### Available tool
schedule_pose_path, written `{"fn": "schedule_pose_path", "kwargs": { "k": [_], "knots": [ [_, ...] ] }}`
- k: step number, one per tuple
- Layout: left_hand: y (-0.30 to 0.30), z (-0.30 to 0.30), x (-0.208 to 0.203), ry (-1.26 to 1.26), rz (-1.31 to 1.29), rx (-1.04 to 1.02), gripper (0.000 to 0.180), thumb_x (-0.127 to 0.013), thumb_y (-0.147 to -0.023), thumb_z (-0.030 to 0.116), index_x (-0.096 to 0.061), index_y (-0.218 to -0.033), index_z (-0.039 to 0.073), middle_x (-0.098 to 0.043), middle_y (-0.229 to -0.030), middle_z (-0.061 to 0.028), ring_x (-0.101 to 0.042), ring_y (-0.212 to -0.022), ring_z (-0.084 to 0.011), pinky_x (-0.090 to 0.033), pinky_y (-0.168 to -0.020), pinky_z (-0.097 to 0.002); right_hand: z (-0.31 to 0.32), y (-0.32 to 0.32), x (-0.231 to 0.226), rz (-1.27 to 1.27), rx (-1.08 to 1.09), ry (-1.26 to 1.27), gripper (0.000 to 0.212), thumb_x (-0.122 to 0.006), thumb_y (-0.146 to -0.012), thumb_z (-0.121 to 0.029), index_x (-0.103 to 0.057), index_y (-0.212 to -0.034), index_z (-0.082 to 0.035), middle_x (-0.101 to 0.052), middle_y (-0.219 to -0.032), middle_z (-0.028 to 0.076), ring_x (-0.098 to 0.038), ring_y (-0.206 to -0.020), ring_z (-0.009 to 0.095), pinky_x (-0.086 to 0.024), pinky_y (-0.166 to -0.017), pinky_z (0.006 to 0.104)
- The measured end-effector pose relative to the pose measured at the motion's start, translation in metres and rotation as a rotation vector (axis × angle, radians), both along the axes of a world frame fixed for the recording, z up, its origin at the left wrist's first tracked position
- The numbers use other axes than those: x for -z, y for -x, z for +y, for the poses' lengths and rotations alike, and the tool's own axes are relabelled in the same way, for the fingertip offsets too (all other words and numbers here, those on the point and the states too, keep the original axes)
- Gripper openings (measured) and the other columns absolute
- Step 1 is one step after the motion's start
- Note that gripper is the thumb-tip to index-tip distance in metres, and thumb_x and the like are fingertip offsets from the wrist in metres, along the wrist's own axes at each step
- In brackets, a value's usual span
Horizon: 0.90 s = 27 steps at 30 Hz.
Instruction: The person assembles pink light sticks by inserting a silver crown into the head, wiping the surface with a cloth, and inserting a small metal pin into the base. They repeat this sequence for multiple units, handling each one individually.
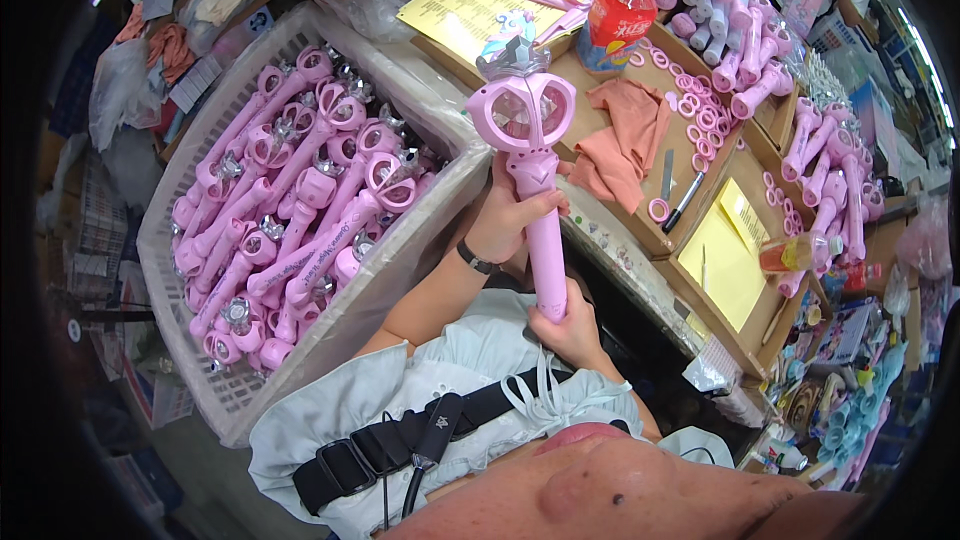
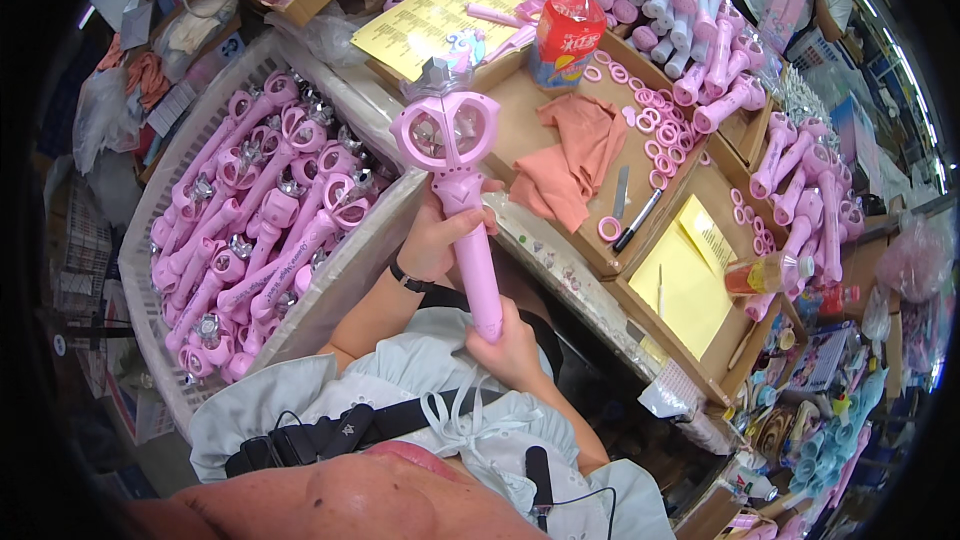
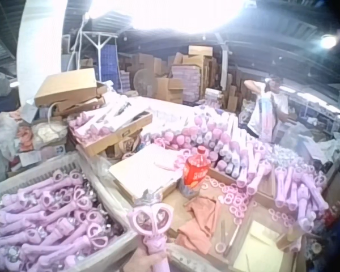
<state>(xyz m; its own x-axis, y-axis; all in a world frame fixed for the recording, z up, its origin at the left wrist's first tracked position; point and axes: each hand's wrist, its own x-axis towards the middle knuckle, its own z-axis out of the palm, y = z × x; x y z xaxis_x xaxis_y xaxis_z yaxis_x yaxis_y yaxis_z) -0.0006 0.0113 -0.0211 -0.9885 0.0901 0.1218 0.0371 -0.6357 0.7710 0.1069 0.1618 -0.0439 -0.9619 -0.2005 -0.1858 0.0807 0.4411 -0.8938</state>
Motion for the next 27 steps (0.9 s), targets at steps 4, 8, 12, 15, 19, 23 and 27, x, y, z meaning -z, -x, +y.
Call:
{"fn": "schedule_pose_path", "kwargs": {
  "k": [4,8,12,15,19,23,27],
  "knots": [
    [-0.003,-0.001,0.004,0.032,-0.058,-0.006,0.066,-0.064,-0.075,0.004,-0.027,-0.129,0.011,-0.052,-0.120,-0.0144,-0.061,-0.082,-0.0173,-0.053,-0.071,-0.0318,0.000,-0.001,0.002,-0.061,0.022,0.022,0.046,-0.069,-0.070,-0.020,-0.052,-0.108,-0.002,-0.062,-0.084,0.013,-0.061,-0.074,0.021,-0.048,-0.070,0.0322],
    [-0.001,-0.002,0.010,0.025,-0.069,0.014,0.063,-0.064,-0.075,0.004,-0.030,-0.128,0.008,-0.052,-0.120,-0.0135,-0.061,-0.082,-0.0163,-0.053,-0.069,-0.0304,0.000,0.000,0.003,-0.043,0.020,0.020,0.045,-0.069,-0.070,-0.020,-0.052,-0.107,-0.001,-0.061,-0.083,0.013,-0.061,-0.073,0.021,-0.048,-0.069,0.0321],
    [-0.001,-0.001,0.011,0.036,-0.053,0.003,0.057,-0.063,-0.076,0.005,-0.036,-0.126,0.006,-0.053,-0.120,-0.0127,-0.061,-0.083,-0.0165,-0.052,-0.070,-0.0304,0.003,0.001,0.002,-0.025,-0.027,-0.007,0.050,-0.067,-0.072,-0.023,-0.049,-0.114,-0.002,-0.063,-0.086,0.022,-0.065,-0.078,0.034,-0.050,-0.069,0.0369],
    [0.004,-0.008,0.006,0.011,0.029,0.047,0.057,-0.063,-0.083,0.027,-0.036,-0.128,0.005,-0.053,-0.120,-0.0124,-0.061,-0.088,-0.0187,-0.052,-0.074,-0.0324,0.010,0.002,0.000,-0.069,-0.067,0.023,0.050,-0.068,-0.072,-0.024,-0.049,-0.113,-0.002,-0.064,-0.087,0.019,-0.065,-0.075,0.030,-0.050,-0.071,0.0356],
    [0.018,-0.023,-0.001,-0.032,0.092,0.051,0.079,-0.043,-0.082,0.065,-0.034,-0.131,0.003,-0.051,-0.119,-0.0108,-0.059,-0.098,-0.0212,-0.049,-0.084,-0.0360,0.026,0.004,-0.004,-0.304,-0.169,0.282,0.045,-0.068,-0.074,-0.018,-0.050,-0.112,-0.003,-0.062,-0.081,0.010,-0.062,-0.067,0.018,-0.049,-0.064,0.0297],
    [0.024,-0.026,-0.004,0.013,0.074,-0.132,0.063,-0.053,-0.090,0.043,-0.032,-0.133,0.002,-0.047,-0.121,-0.0097,-0.055,-0.102,-0.0167,-0.048,-0.085,-0.0329,0.037,0.007,-0.008,-0.642,-0.224,0.704,0.037,-0.066,-0.077,-0.011,-0.050,-0.109,-0.004,-0.058,-0.074,0.004,-0.058,-0.060,0.011,-0.046,-0.055,0.0238],
    [0.027,-0.033,-0.005,0.385,0.194,-0.440,0.063,-0.059,-0.090,0.019,-0.024,-0.138,-0.003,-0.044,-0.125,-0.0124,-0.054,-0.102,-0.0137,-0.047,-0.083,-0.0264,0.036,0.006,-0.010,-0.745,-0.240,0.789,0.035,-0.066,-0.077,-0.009,-0.049,-0.107,-0.004,-0.057,-0.071,0.004,-0.056,-0.056,0.011,-0.046,-0.051,0.0235]
  ]
}}
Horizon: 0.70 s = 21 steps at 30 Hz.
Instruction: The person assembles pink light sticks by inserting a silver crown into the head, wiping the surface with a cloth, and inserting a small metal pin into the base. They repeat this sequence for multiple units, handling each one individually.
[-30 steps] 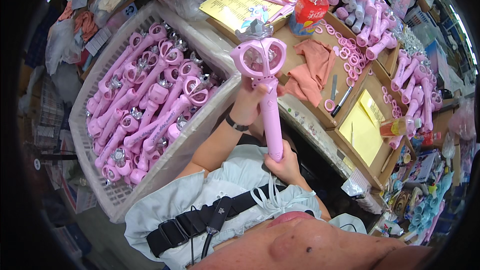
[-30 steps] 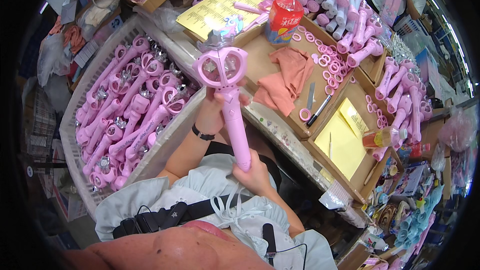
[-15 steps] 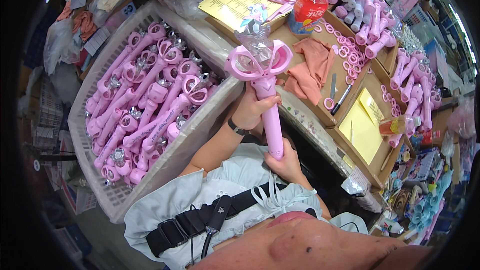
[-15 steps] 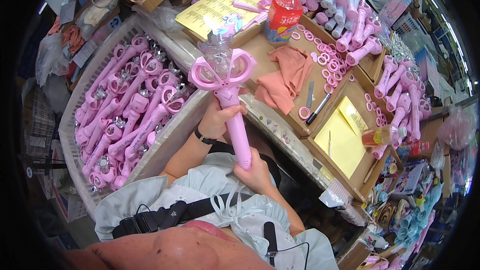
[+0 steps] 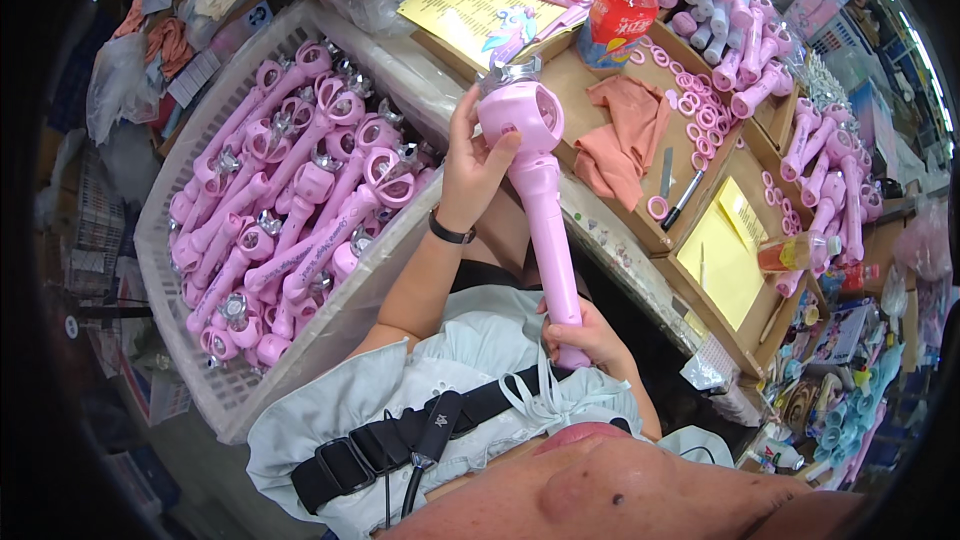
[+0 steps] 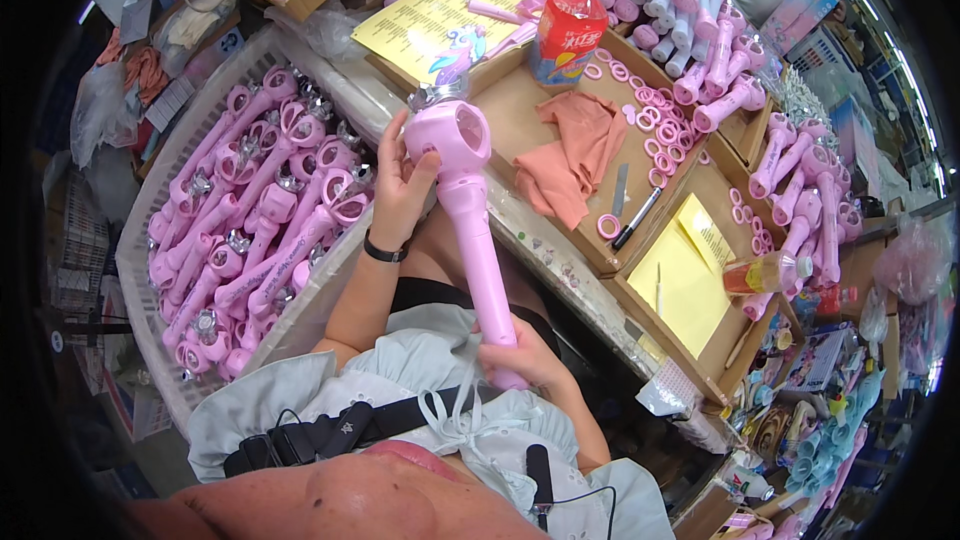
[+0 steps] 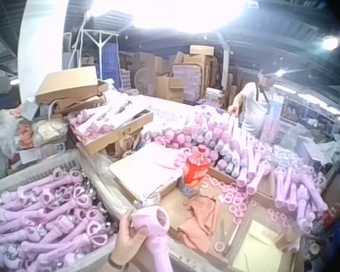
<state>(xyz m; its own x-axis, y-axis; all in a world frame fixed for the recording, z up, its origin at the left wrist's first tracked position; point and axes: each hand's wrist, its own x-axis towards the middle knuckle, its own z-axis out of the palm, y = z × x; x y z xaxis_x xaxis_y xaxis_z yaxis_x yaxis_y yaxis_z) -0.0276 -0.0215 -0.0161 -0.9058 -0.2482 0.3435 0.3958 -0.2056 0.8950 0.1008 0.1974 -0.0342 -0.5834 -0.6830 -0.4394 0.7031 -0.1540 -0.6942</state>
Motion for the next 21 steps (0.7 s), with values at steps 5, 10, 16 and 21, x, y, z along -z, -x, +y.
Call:
{"fn": "schedule_pose_path", "kwargs": {
  "k": [5,10,16,21],
  "knots": [
    [0.001,-0.006,0.001,0.101,-0.078,0.071,0.066,-0.059,-0.090,0.017,-0.022,-0.139,-0.005,-0.043,-0.126,-0.0135,-0.055,-0.098,-0.0141,-0.046,-0.083,-0.0239,-0.003,-0.003,0.004,-0.076,0.028,0.085,0.036,-0.066,-0.076,-0.008,-0.049,-0.107,-0.004,-0.056,-0.069,0.004,-0.056,-0.054,0.012,-0.045,-0.050,0.0245],
    [-0.001,-0.006,0.003,0.087,0.021,0.092,0.065,-0.057,-0.091,0.016,-0.019,-0.140,-0.004,-0.042,-0.129,-0.0128,-0.049,-0.109,-0.0144,-0.041,-0.091,-0.0273,-0.002,-0.003,0.012,-0.094,0.025,0.164,0.045,-0.070,-0.071,-0.013,-0.048,-0.108,-0.002,-0.054,-0.065,0.008,-0.054,-0.052,0.016,-0.045,-0.050,0.0256],
    [0.001,-0.004,0.002,-0.347,0.161,0.320,0.061,-0.047,-0.095,0.024,-0.015,-0.144,0.004,-0.032,-0.141,-0.0103,-0.037,-0.125,-0.0171,-0.031,-0.104,-0.0331,-0.007,0.011,0.006,-0.039,-0.047,0.326,0.049,-0.069,-0.075,-0.014,-0.045,-0.116,-0.003,-0.056,-0.074,0.007,-0.056,-0.057,0.015,-0.046,-0.054,0.0263],
    [0.006,-0.007,0.001,-0.157,0.045,-0.053,0.057,-0.054,-0.092,0.018,-0.024,-0.138,0.002,-0.038,-0.133,-0.0117,-0.043,-0.119,-0.0203,-0.039,-0.098,-0.0319,-0.023,0.018,-0.011,0.644,0.097,-0.711,0.053,-0.066,-0.076,-0.025,-0.044,-0.120,-0.005,-0.062,-0.086,0.018,-0.064,-0.074,0.031,-0.050,-0.064,0.0376]
  ]
}}
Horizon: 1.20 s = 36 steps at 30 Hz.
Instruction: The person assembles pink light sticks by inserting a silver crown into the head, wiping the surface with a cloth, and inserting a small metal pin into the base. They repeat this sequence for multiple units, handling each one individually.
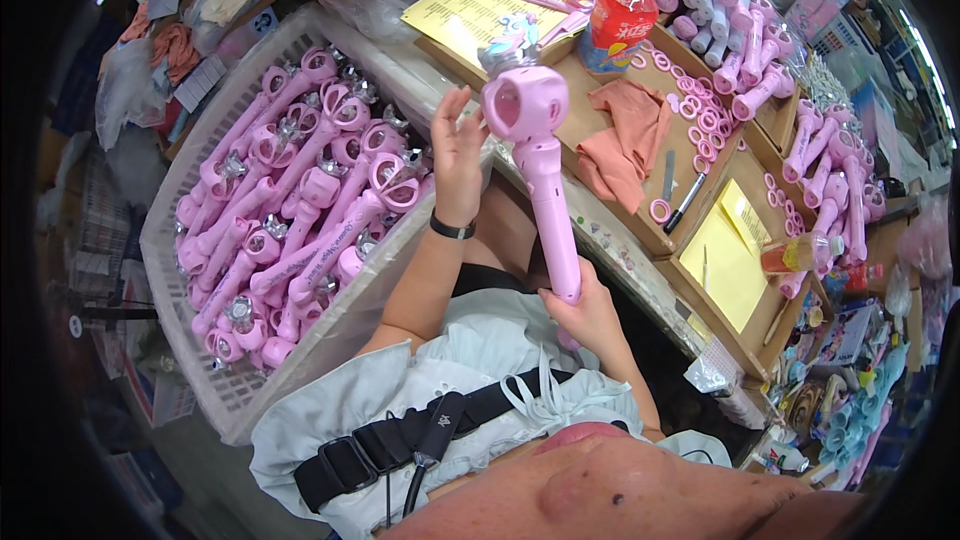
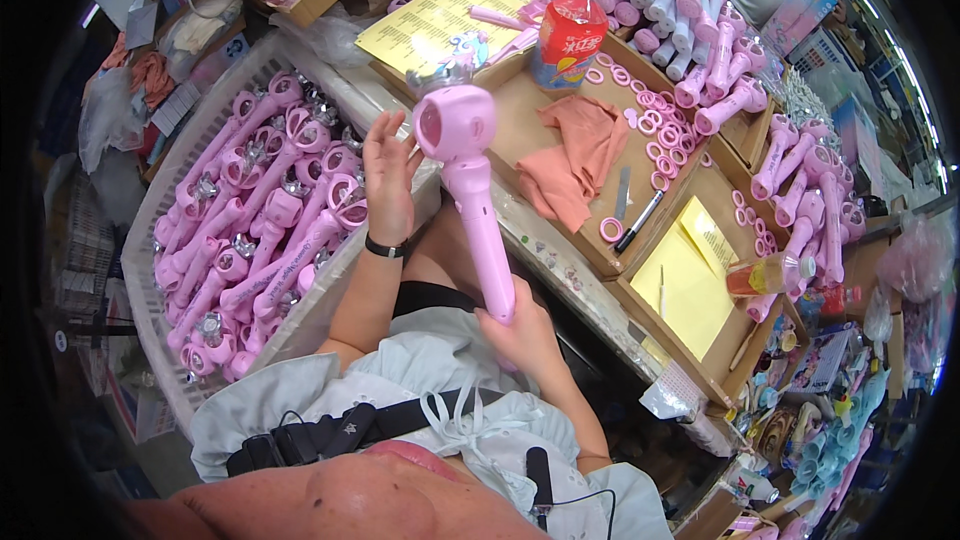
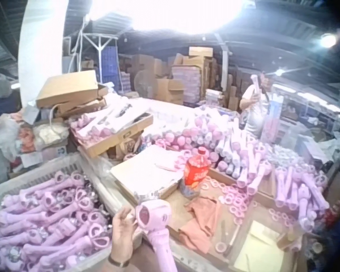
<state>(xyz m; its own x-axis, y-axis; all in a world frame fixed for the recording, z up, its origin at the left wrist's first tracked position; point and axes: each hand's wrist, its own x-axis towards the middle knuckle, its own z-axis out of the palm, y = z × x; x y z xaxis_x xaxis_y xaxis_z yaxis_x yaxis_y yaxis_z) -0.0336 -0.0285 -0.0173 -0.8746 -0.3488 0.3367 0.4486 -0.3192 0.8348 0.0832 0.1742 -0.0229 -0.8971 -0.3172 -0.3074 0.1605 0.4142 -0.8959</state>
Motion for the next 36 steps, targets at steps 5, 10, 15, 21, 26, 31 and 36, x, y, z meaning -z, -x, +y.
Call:
{"fn": "schedule_pose_path", "kwargs": {
  "k": [5,10,15,21,26,31,36],
  "knots": [
    [-0.002,0.002,-0.003,0.124,-0.080,-0.016,0.066,-0.068,-0.083,0.015,-0.025,-0.131,-0.001,-0.044,-0.122,-0.0183,-0.052,-0.107,-0.0199,-0.047,-0.087,-0.0296,-0.008,-0.004,-0.010,0.291,0.036,-0.427,0.051,-0.063,-0.077,-0.023,-0.042,-0.120,-0.006,-0.062,-0.093,0.023,-0.062,-0.081,0.040,-0.050,-0.068,0.0445],
    [0.000,0.002,-0.002,0.107,-0.101,-0.018,0.057,-0.066,-0.081,0.007,-0.028,-0.122,-0.004,-0.045,-0.115,-0.0157,-0.055,-0.099,-0.0170,-0.051,-0.077,-0.0259,-0.004,-0.005,-0.006,0.364,0.044,-0.553,0.051,-0.063,-0.077,-0.023,-0.042,-0.119,-0.004,-0.062,-0.091,0.023,-0.062,-0.077,0.038,-0.050,-0.066,0.0444],
    [0.001,-0.004,0.008,0.112,-0.076,-0.025,0.056,-0.065,-0.080,0.004,-0.029,-0.122,-0.003,-0.042,-0.115,-0.0144,-0.054,-0.100,-0.0172,-0.050,-0.078,-0.0258,-0.004,-0.005,-0.002,0.370,0.017,-0.537,0.051,-0.062,-0.076,-0.022,-0.041,-0.119,-0.003,-0.062,-0.091,0.024,-0.063,-0.076,0.038,-0.051,-0.066,0.0447],
    [-0.006,0.007,0.011,0.022,0.040,-0.155,0.080,-0.069,-0.082,0.032,-0.020,-0.137,0.001,-0.040,-0.127,-0.0152,-0.045,-0.115,-0.0211,-0.041,-0.095,-0.0343,-0.001,-0.007,-0.009,0.174,-0.001,-0.211,0.053,-0.063,-0.075,-0.026,-0.044,-0.120,-0.006,-0.063,-0.091,0.022,-0.063,-0.080,0.039,-0.050,-0.071,0.0432],
    [-0.028,0.022,0.014,-0.799,0.124,1.048,0.117,-0.064,-0.062,0.069,-0.008,-0.144,0.007,-0.047,-0.110,-0.0094,-0.052,-0.085,-0.0204,-0.046,-0.082,-0.0388,0.020,-0.003,-0.011,0.011,-0.309,0.127,0.044,-0.064,-0.082,-0.035,-0.055,-0.112,-0.004,-0.063,-0.091,0.015,-0.061,-0.083,0.028,-0.048,-0.077,0.0339],
    [-0.040,0.013,0.023,-0.672,-0.135,0.807,0.100,-0.065,-0.069,0.060,-0.020,-0.140,0.006,-0.046,-0.108,-0.0103,-0.049,-0.084,-0.0206,-0.042,-0.078,-0.0354,0.124,0.063,-0.006,0.358,0.384,0.106,0.017,-0.054,-0.088,-0.017,-0.062,-0.096,-0.004,-0.062,-0.091,0.007,-0.058,-0.086,0.016,-0.047,-0.076,0.0296],
    [-0.044,0.000,0.032,-0.660,-0.134,0.734,0.082,-0.059,-0.073,0.062,-0.038,-0.127,0.004,-0.048,-0.113,-0.0109,-0.050,-0.092,-0.0210,-0.043,-0.082,-0.0382,0.271,0.156,0.019,0.565,0.436,-0.686,0.043,-0.068,-0.073,-0.031,-0.060,-0.102,-0.001,-0.062,-0.100,0.014,-0.059,-0.094,0.026,-0.047,-0.082,0.0355]
  ]
}}
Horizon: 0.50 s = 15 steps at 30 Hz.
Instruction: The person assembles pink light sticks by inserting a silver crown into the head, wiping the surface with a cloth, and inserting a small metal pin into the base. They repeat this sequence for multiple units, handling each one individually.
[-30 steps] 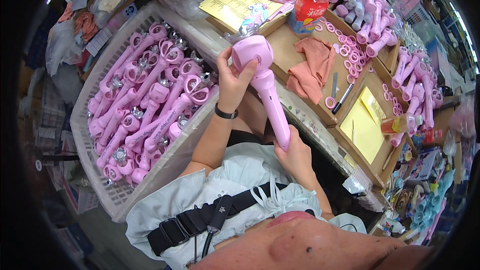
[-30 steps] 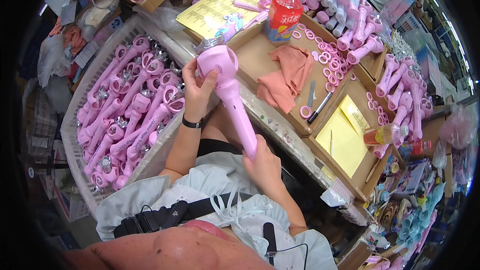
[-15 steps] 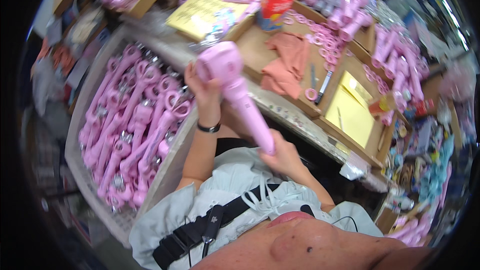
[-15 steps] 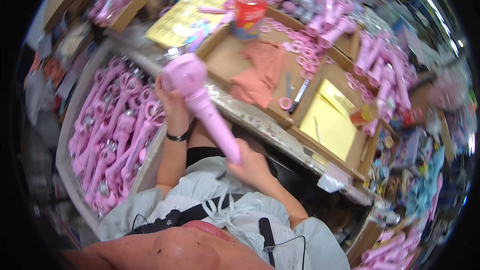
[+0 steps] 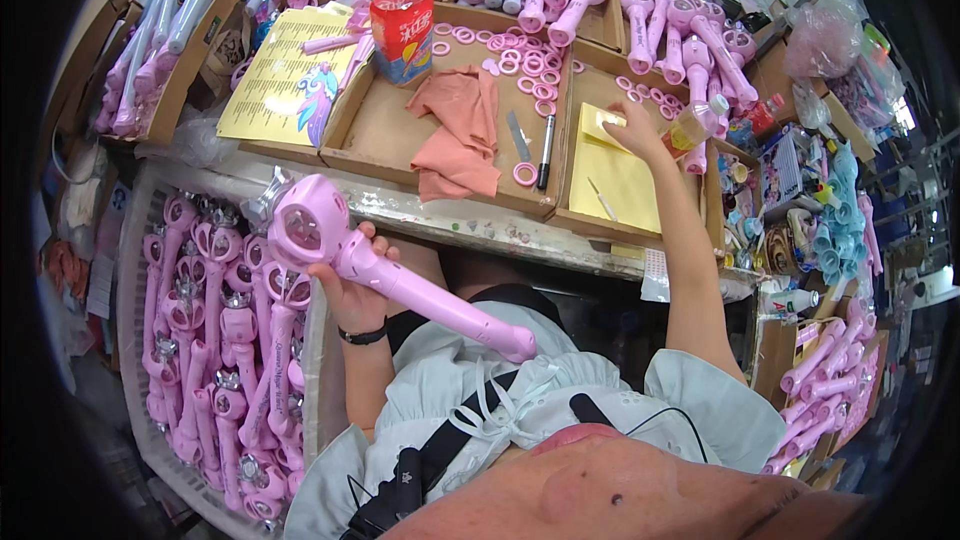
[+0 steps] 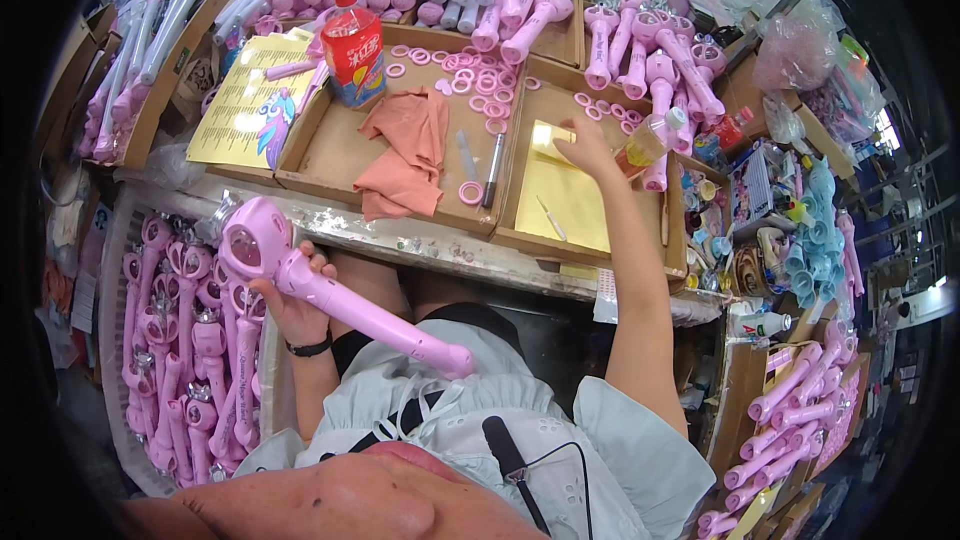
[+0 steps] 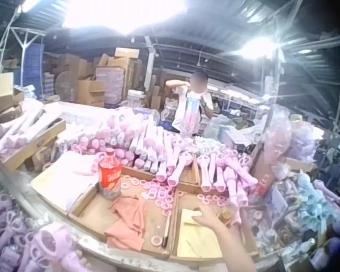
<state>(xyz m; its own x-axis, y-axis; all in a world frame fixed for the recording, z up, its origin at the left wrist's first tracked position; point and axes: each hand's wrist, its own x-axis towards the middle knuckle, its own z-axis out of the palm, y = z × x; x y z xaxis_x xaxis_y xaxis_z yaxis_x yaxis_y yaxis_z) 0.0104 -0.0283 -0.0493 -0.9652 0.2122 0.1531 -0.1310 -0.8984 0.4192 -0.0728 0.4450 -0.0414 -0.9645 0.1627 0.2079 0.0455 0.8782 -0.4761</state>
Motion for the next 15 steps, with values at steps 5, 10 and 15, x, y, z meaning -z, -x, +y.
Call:
{"fn": "schedule_pose_path", "kwargs": {
  "k": [5,10,15],
  "knots": [
    [-0.003,-0.007,0.005,-0.016,-0.016,-0.002,0.080,-0.061,-0.074,0.059,-0.040,-0.121,-0.002,-0.047,-0.113,-0.0095,-0.049,-0.095,-0.0209,-0.042,-0.086,-0.0380,0.047,0.020,0.021,-0.340,0.133,-0.070,0.068,-0.078,-0.058,-0.043,-0.057,-0.106,0.000,-0.059,-0.102,0.019,-0.056,-0.098,0.031,-0.045,-0.085,0.0382],
    [-0.001,-0.005,0.005,-0.020,-0.045,0.027,0.080,-0.062,-0.074,0.058,-0.040,-0.121,-0.003,-0.047,-0.113,-0.0095,-0.049,-0.096,-0.0212,-0.042,-0.088,-0.0382,0.028,0.012,0.038,-0.048,0.210,-0.089,0.049,-0.071,-0.071,-0.034,-0.057,-0.102,0.001,-0.056,-0.101,0.019,-0.052,-0.098,0.033,-0.041,-0.087,0.0410],
    [0.000,0.002,0.007,-0.020,-0.072,0.033,0.078,-0.062,-0.076,0.056,-0.039,-0.122,-0.003,-0.046,-0.114,-0.0098,-0.049,-0.098,-0.0216,-0.042,-0.089,-0.0388,0.011,-0.002,0.059,0.246,0.205,-0.282,0.026,-0.058,-0.083,-0.024,-0.062,-0.103,-0.007,-0.056,-0.098,0.018,-0.052,-0.094,0.035,-0.041,-0.084,0.0433]
  ]
}}
